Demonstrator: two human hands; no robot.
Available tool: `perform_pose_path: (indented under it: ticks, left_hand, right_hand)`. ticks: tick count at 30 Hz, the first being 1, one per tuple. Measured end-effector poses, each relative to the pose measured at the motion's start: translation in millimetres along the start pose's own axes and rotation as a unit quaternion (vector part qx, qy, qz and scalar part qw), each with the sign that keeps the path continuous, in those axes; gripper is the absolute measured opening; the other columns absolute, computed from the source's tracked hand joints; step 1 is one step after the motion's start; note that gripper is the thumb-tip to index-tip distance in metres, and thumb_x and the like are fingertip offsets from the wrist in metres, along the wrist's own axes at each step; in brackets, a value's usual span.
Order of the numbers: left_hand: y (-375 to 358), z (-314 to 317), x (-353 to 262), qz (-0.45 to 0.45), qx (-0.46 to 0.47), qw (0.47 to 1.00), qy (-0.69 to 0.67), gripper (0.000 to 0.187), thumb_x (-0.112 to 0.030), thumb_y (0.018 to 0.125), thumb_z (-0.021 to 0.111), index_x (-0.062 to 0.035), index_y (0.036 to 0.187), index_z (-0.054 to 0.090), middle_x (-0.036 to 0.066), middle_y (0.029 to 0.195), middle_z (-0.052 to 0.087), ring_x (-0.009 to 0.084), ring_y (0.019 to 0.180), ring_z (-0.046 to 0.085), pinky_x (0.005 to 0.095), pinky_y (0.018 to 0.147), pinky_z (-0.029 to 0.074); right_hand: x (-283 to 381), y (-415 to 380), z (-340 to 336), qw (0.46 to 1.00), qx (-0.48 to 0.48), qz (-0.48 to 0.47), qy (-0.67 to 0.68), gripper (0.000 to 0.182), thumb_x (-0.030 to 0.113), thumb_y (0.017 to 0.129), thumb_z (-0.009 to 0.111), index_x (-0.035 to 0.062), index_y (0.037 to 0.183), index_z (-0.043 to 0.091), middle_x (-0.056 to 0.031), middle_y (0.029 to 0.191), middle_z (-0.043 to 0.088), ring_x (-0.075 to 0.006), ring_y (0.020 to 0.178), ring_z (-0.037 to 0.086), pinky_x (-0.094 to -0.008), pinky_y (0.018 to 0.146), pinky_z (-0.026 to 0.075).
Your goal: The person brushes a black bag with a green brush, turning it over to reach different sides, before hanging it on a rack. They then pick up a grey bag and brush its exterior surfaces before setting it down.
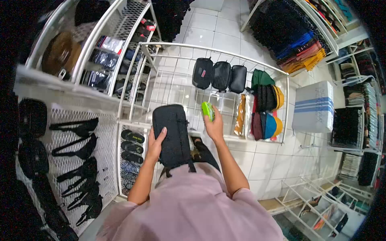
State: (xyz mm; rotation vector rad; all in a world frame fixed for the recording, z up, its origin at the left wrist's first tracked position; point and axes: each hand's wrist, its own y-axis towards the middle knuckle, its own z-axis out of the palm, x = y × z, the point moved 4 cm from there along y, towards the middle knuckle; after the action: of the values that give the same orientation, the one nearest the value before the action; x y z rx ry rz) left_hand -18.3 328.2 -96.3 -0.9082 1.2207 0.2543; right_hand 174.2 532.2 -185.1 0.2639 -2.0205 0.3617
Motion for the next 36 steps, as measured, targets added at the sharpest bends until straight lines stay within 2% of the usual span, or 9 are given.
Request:
perform_pose_path:
  ticks: [7, 11, 19, 22, 24, 29, 31, 33, 36]
  left_hand:
    - [110.6, 65.4, 58.9, -0.058, -0.024, 0.998, -0.008, 0.061, -0.032, 0.1, 0.07, 0.0052, 0.144, 0.048, 0.016, 0.134, 0.061, 0.0231, 0.122, 0.058, 0.0327, 0.106, 0.045]
    - [161.7, 91.8, 70.9, -0.09, -0.03, 0.995, 0.027, 0.056, -0.035, 0.098, 0.071, 0.0045, 0.134, 0.053, 0.018, 0.124, 0.065, 0.0249, 0.113, 0.062, 0.0348, 0.099, 0.049]
    - [220.7, 119.6, 67.4, -0.066, -0.051, 0.995, 0.05, 0.048, -0.033, 0.099, 0.069, 0.002, 0.129, 0.056, 0.017, 0.121, 0.067, 0.0257, 0.11, 0.064, 0.0353, 0.097, 0.049]
    - [223.9, 116.5, 69.1, -0.065, -0.077, 0.994, 0.042, 0.047, -0.033, 0.099, 0.07, 0.0013, 0.129, 0.056, 0.017, 0.122, 0.067, 0.0257, 0.11, 0.064, 0.0353, 0.098, 0.049]
    - [223.3, 114.7, 71.4, -0.08, -0.063, 0.994, 0.029, 0.06, -0.036, 0.099, 0.069, 0.0024, 0.141, 0.05, 0.016, 0.131, 0.062, 0.0244, 0.116, 0.061, 0.0349, 0.1, 0.048]
    - [209.8, 97.7, 64.1, -0.086, -0.092, 0.992, 0.016, 0.057, -0.034, 0.098, 0.071, 0.002, 0.137, 0.05, 0.017, 0.127, 0.064, 0.0252, 0.113, 0.063, 0.0359, 0.097, 0.051]
    - [200.3, 87.1, 68.9, -0.073, -0.106, 0.992, -0.006, 0.055, -0.034, 0.097, 0.072, 0.0014, 0.133, 0.052, 0.017, 0.124, 0.066, 0.0259, 0.11, 0.064, 0.0367, 0.096, 0.051]
    - [195.0, 78.3, 66.1, -0.06, -0.134, 0.988, -0.04, 0.054, -0.031, 0.096, 0.073, 0.0011, 0.133, 0.051, 0.016, 0.121, 0.067, 0.0241, 0.109, 0.065, 0.036, 0.094, 0.052]
    - [176.6, 71.8, 29.1, -0.018, -0.115, 0.993, -0.024, 0.054, -0.026, 0.096, 0.073, 0.0007, 0.137, 0.049, 0.015, 0.124, 0.065, 0.0218, 0.111, 0.063, 0.0343, 0.094, 0.052]
  right_hand:
    - [-92.5, 167.5, 69.4, 0.991, -0.028, -0.059, -0.114, 0.07, 0.032, 0.085, 0.078, 0.0006, 0.142, 0.054, -0.0283, 0.127, 0.065, -0.0424, 0.115, 0.063, -0.0465, 0.098, 0.05]
    - [-106.7, 243.9, 98.8, 0.992, 0.001, 0.014, -0.126, 0.075, 0.035, 0.083, 0.081, 0.0062, 0.146, 0.051, -0.0281, 0.119, 0.063, -0.0442, 0.114, 0.062, -0.0478, 0.099, 0.049]
    - [-120.2, 343.5, 139.2, 0.993, 0.0, -0.021, -0.117, 0.087, 0.052, 0.081, 0.08, 0.0096, 0.15, 0.047, -0.0287, 0.131, 0.057, -0.0457, 0.119, 0.059, -0.0485, 0.101, 0.049]
    - [-135.0, 347.7, 147.7, 0.974, 0.089, 0.021, -0.208, 0.094, 0.049, 0.084, 0.078, 0.0165, 0.16, 0.033, -0.0338, 0.151, 0.038, -0.0522, 0.132, 0.049, -0.0516, 0.108, 0.047]
    - [-136.8, 347.0, 145.1, 0.975, 0.095, 0.011, -0.202, 0.094, 0.048, 0.085, 0.077, 0.0168, 0.161, 0.031, -0.0345, 0.151, 0.037, -0.0527, 0.133, 0.049, -0.052, 0.108, 0.046]
    - [-128.6, 323.6, 121.1, 0.977, 0.079, -0.004, -0.196, 0.095, 0.047, 0.088, 0.074, 0.0064, 0.16, 0.028, -0.0371, 0.151, 0.036, -0.0528, 0.134, 0.047, -0.0514, 0.11, 0.044]
    - [-106.7, 298.5, 107.5, 0.984, 0.041, -0.065, -0.161, 0.077, 0.047, 0.094, 0.07, 0.004, 0.152, 0.045, -0.0296, 0.135, 0.053, -0.0415, 0.125, 0.057, -0.046, 0.102, 0.05]
    - [-48.5, 255.6, 85.3, 0.985, 0.167, 0.003, -0.044, 0.061, 0.038, 0.097, 0.069, 0.0032, 0.144, 0.055, -0.0247, 0.127, 0.06, -0.0346, 0.118, 0.063, -0.0412, 0.093, 0.054]
    - [3.4, 168.6, 70.7, 0.97, 0.219, -0.104, 0.029, 0.053, 0.027, 0.097, 0.072, 0.0037, 0.142, 0.057, -0.0179, 0.122, 0.062, -0.0265, 0.109, 0.066, -0.0363, 0.089, 0.054]
